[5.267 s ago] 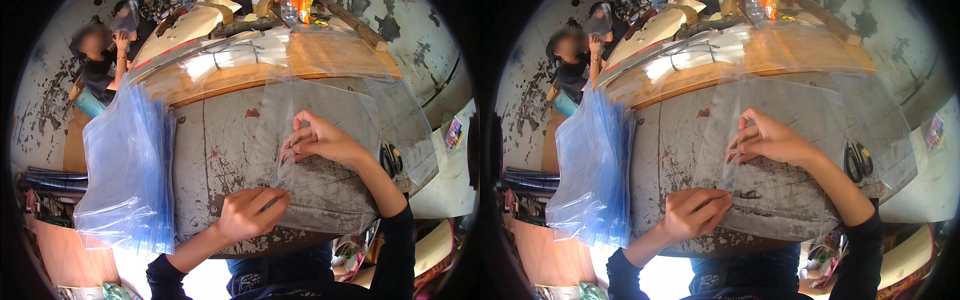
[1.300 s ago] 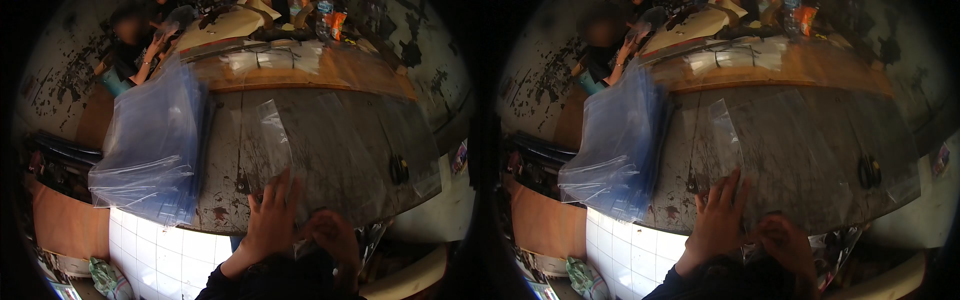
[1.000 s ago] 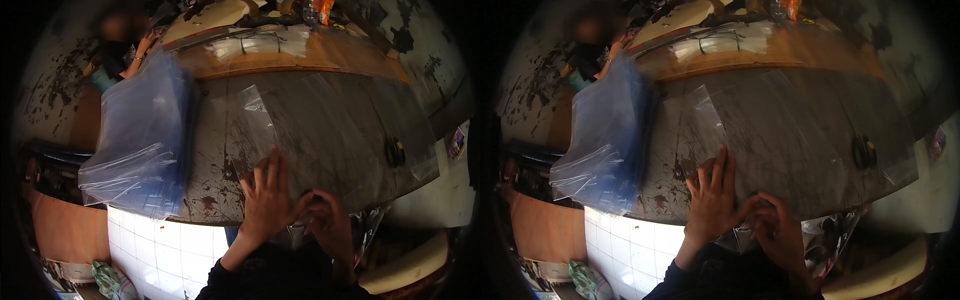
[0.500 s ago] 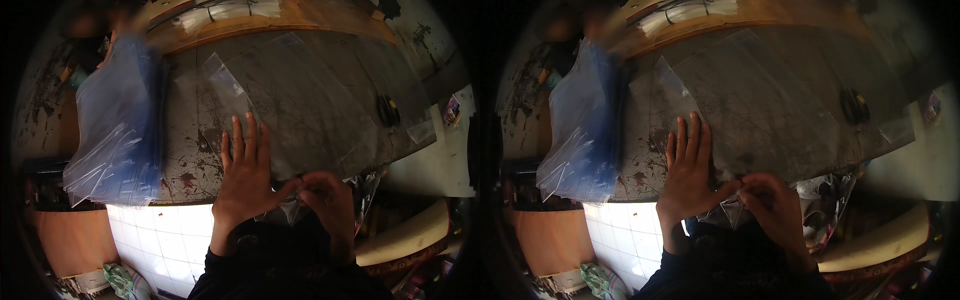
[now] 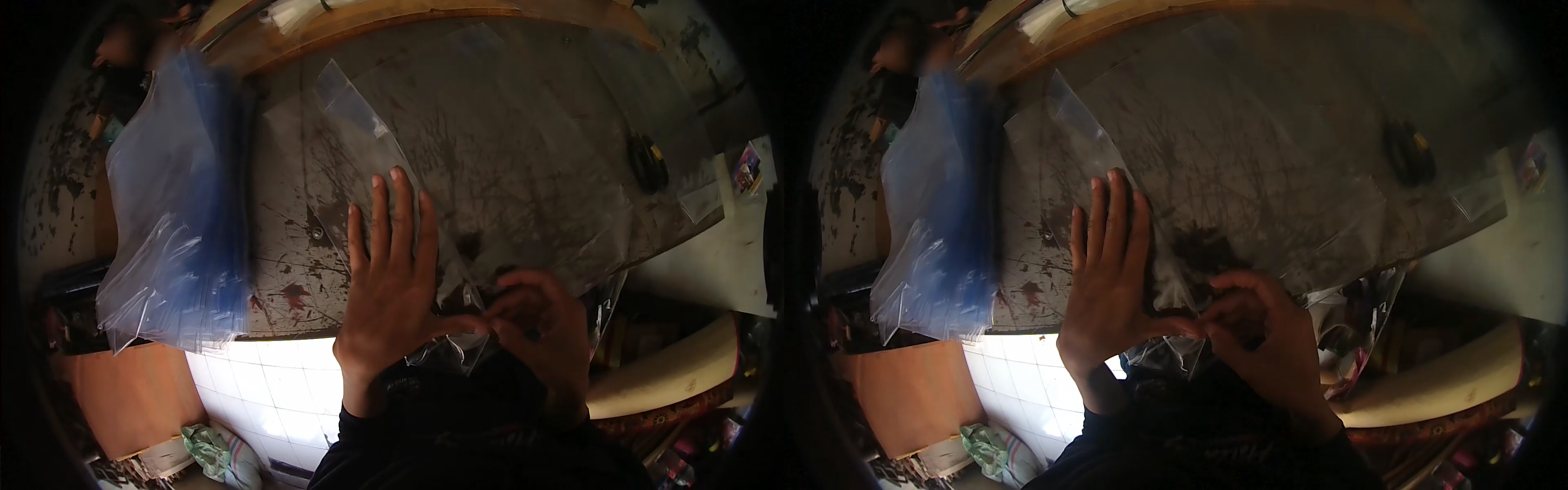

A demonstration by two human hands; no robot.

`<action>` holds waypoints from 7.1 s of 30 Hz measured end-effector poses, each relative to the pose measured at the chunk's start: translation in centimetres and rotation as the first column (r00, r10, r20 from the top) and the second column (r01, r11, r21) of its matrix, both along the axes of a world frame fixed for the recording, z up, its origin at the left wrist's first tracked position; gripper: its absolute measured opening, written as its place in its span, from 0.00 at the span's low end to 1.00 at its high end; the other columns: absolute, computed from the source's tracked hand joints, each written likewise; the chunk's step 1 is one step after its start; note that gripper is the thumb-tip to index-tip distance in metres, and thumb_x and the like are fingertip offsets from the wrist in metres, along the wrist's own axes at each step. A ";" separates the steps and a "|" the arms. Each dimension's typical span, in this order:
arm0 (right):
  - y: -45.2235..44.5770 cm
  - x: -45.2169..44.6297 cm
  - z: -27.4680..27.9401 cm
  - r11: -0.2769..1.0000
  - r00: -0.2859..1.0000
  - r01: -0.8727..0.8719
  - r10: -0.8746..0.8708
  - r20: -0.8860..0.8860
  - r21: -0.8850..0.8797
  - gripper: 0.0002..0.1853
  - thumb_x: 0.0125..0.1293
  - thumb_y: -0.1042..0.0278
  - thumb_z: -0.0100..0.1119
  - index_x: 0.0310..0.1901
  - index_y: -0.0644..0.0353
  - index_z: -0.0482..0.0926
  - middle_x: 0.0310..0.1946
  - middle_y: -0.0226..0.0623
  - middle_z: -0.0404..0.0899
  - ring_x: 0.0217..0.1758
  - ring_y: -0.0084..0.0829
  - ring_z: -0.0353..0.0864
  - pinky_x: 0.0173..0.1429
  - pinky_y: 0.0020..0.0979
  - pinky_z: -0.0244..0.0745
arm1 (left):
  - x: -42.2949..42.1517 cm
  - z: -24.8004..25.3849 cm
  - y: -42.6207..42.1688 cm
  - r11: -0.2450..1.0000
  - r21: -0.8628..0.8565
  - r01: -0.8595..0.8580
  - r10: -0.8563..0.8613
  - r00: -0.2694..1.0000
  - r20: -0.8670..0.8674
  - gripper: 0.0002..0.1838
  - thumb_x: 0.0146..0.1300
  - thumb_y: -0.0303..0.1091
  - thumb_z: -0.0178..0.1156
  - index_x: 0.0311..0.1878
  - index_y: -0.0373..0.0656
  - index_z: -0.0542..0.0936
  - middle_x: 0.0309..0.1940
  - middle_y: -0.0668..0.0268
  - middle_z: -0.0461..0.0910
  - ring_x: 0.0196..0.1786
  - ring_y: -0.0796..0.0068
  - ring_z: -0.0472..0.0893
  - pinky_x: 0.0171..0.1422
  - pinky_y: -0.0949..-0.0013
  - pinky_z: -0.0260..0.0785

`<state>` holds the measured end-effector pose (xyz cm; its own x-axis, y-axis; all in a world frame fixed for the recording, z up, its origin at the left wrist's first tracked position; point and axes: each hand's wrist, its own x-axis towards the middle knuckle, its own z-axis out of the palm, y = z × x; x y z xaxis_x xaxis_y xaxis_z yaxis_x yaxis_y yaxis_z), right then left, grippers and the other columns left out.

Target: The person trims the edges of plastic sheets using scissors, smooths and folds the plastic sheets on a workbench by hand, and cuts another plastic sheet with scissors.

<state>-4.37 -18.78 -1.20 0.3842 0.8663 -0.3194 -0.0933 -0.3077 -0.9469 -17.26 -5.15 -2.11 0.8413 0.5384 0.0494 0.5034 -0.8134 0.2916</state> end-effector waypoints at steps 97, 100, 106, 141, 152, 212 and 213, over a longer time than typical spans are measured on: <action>-7.7 -2.1 -1.7 0.994 0.880 -0.099 0.061 -0.471 -0.056 0.23 0.46 0.81 0.68 0.43 0.58 0.67 0.31 0.26 0.67 0.34 0.17 0.68 0.41 0.22 0.65 | -2.7 -3.9 -5.3 0.999 0.038 -0.004 -0.024 0.717 0.697 0.12 0.45 0.33 0.61 0.35 0.44 0.75 0.44 0.58 0.76 0.54 0.49 0.76 0.60 0.45 0.66; -7.4 -2.4 -1.8 0.955 0.879 -0.228 0.118 -0.463 -0.189 0.23 0.45 0.77 0.71 0.42 0.58 0.69 0.29 0.24 0.67 0.32 0.15 0.66 0.37 0.21 0.63 | -2.5 -3.8 -5.3 0.999 0.039 -0.024 -0.010 0.718 0.696 0.10 0.46 0.33 0.61 0.34 0.46 0.76 0.43 0.59 0.77 0.54 0.49 0.76 0.60 0.45 0.66; -6.1 -3.0 -0.7 0.951 0.934 -0.252 0.190 -0.302 -0.180 0.22 0.47 0.72 0.72 0.42 0.58 0.70 0.24 0.22 0.66 0.28 0.12 0.64 0.32 0.19 0.59 | -2.6 -3.5 -5.2 0.997 0.078 0.013 -0.061 0.751 0.658 0.13 0.42 0.31 0.62 0.35 0.44 0.75 0.41 0.57 0.76 0.55 0.46 0.75 0.60 0.42 0.66; -5.8 -3.5 -1.2 0.977 0.998 -0.061 0.056 -0.030 -0.202 0.20 0.44 0.73 0.74 0.38 0.58 0.74 0.25 0.25 0.74 0.28 0.15 0.73 0.32 0.20 0.67 | -2.5 -3.9 -5.2 0.995 0.100 -0.013 -0.055 0.759 0.649 0.10 0.42 0.30 0.61 0.32 0.48 0.79 0.41 0.61 0.77 0.55 0.50 0.75 0.63 0.40 0.61; -5.6 -2.9 -1.0 0.965 0.977 -0.033 -0.024 -0.214 -0.259 0.17 0.47 0.71 0.72 0.37 0.59 0.74 0.22 0.22 0.72 0.26 0.11 0.70 0.31 0.17 0.63 | -2.4 -3.4 -5.4 0.993 0.107 -0.042 -0.029 0.809 0.587 0.15 0.42 0.30 0.60 0.38 0.51 0.83 0.40 0.67 0.78 0.56 0.57 0.75 0.64 0.45 0.61; -13.0 4.2 -2.5 0.900 0.953 0.299 -0.264 -0.151 0.316 0.28 0.51 0.47 0.68 0.36 0.66 0.70 0.14 0.30 0.68 0.11 0.17 0.64 0.14 0.19 0.55 | -1.0 7.5 3.7 0.578 0.589 -0.565 0.118 0.772 0.625 0.11 0.54 0.30 0.63 0.23 0.45 0.69 0.18 0.68 0.71 0.18 0.68 0.70 0.26 0.67 0.61; -13.0 4.1 -2.9 0.901 0.959 0.277 -0.240 -0.148 0.334 0.25 0.52 0.52 0.67 0.37 0.66 0.70 0.14 0.30 0.68 0.12 0.17 0.64 0.15 0.19 0.57 | -0.7 7.9 4.0 0.530 0.576 -0.623 0.127 0.729 0.672 0.11 0.54 0.30 0.63 0.23 0.45 0.70 0.18 0.68 0.71 0.18 0.69 0.70 0.26 0.68 0.61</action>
